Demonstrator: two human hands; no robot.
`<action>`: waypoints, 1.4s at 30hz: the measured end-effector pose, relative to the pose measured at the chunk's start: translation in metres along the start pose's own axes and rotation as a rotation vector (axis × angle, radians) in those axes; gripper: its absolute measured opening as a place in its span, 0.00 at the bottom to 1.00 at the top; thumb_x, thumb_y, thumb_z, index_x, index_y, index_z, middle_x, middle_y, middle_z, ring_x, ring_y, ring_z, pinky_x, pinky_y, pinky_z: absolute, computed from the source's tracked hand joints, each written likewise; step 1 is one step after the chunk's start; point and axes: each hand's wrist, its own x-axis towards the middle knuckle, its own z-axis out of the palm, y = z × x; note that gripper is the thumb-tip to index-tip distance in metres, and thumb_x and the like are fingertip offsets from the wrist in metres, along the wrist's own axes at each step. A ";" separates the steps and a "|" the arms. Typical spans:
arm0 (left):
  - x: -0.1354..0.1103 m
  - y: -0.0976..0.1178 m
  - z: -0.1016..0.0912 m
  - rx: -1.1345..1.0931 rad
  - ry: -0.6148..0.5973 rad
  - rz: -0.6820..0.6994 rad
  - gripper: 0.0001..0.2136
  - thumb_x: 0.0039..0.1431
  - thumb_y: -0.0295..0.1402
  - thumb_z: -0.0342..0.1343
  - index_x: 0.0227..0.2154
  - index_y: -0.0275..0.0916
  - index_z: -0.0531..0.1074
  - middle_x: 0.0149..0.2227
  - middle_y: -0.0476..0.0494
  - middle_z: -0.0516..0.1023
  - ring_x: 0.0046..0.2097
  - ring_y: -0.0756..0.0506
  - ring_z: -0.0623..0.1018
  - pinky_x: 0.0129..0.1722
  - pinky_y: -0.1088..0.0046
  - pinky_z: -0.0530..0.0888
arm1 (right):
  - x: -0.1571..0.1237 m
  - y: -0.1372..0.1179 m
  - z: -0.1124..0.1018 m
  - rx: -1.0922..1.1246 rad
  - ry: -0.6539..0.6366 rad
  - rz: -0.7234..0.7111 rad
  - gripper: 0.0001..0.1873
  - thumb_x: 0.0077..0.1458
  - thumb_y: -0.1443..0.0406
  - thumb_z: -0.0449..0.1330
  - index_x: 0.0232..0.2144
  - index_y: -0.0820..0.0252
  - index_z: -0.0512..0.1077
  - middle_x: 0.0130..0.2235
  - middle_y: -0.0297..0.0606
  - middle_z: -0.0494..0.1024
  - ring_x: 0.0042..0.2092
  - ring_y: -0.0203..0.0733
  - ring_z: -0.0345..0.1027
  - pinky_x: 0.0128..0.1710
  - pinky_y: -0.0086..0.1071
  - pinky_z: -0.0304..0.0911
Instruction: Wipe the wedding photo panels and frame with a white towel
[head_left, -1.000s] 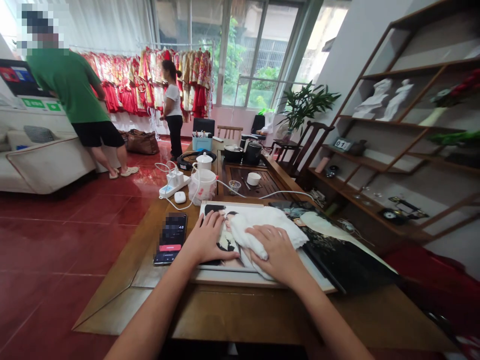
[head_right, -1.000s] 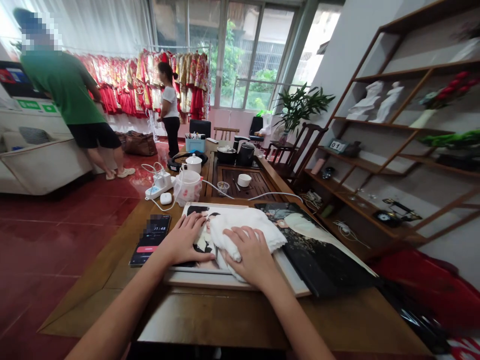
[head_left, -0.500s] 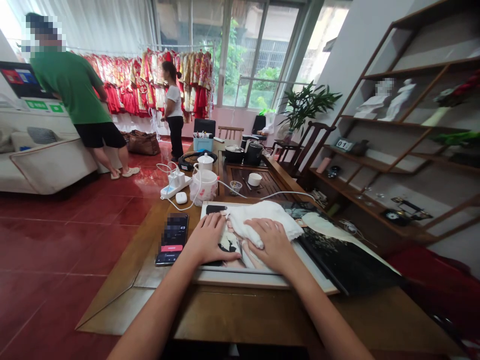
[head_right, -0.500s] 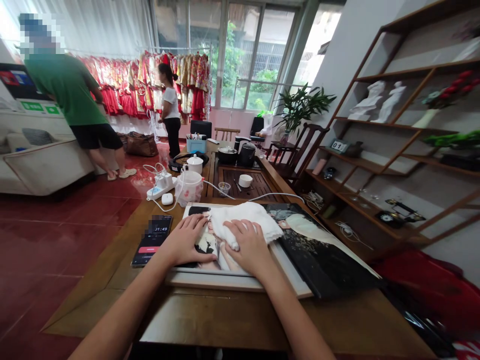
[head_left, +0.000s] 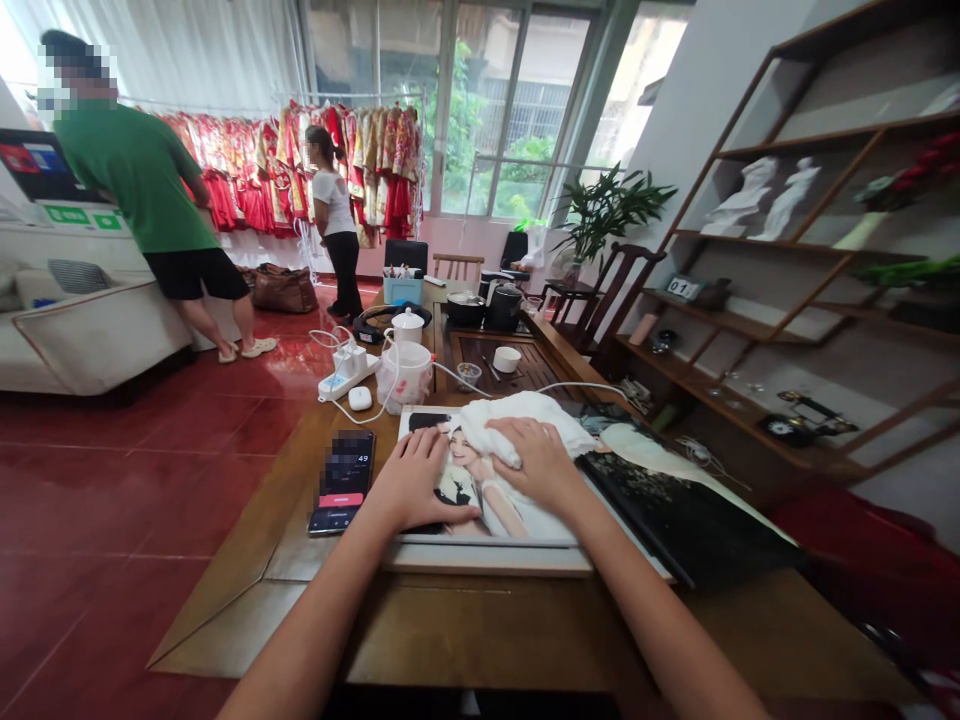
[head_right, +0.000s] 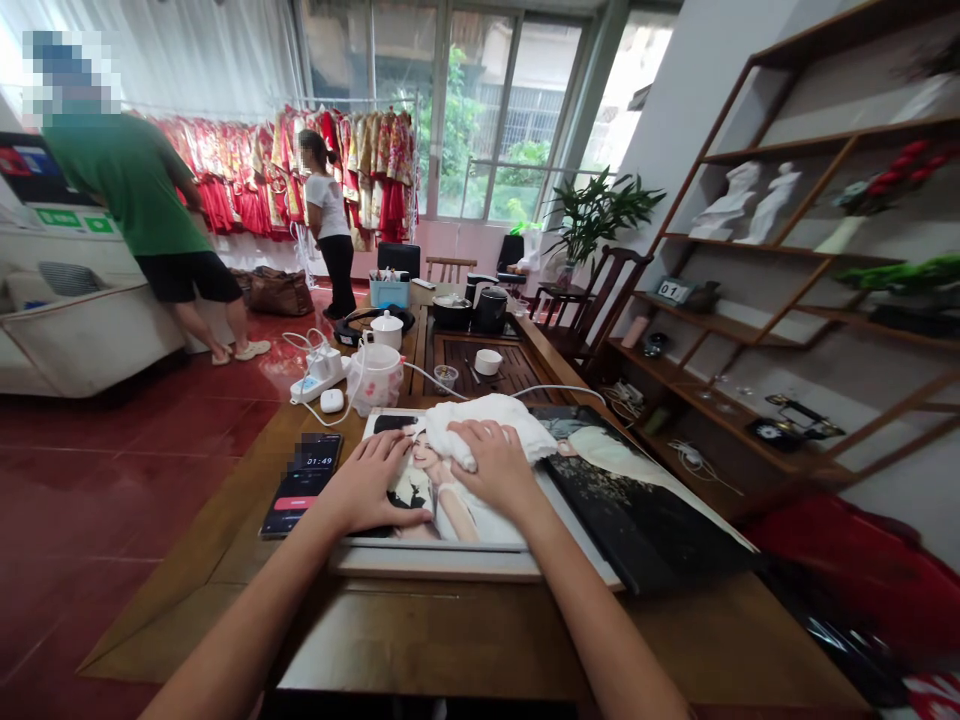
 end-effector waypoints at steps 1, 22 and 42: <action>0.000 0.000 0.000 0.000 0.001 -0.002 0.46 0.46 0.66 0.49 0.60 0.36 0.56 0.62 0.34 0.58 0.62 0.34 0.58 0.61 0.56 0.55 | 0.001 0.000 0.001 0.000 0.004 0.004 0.22 0.58 0.58 0.53 0.54 0.54 0.63 0.52 0.43 0.71 0.50 0.52 0.61 0.49 0.46 0.51; 0.001 0.000 -0.001 -0.013 -0.005 0.003 0.45 0.45 0.65 0.51 0.60 0.37 0.56 0.62 0.35 0.58 0.62 0.33 0.57 0.61 0.55 0.55 | -0.012 0.001 -0.007 0.001 -0.011 -0.017 0.24 0.55 0.59 0.55 0.54 0.52 0.65 0.52 0.42 0.72 0.51 0.51 0.63 0.49 0.46 0.54; 0.002 0.001 -0.001 -0.027 -0.013 -0.003 0.46 0.44 0.65 0.52 0.60 0.39 0.55 0.62 0.36 0.58 0.63 0.34 0.58 0.61 0.54 0.55 | -0.030 -0.012 -0.017 0.042 -0.083 -0.086 0.23 0.56 0.57 0.55 0.54 0.51 0.65 0.53 0.41 0.71 0.53 0.51 0.60 0.52 0.47 0.52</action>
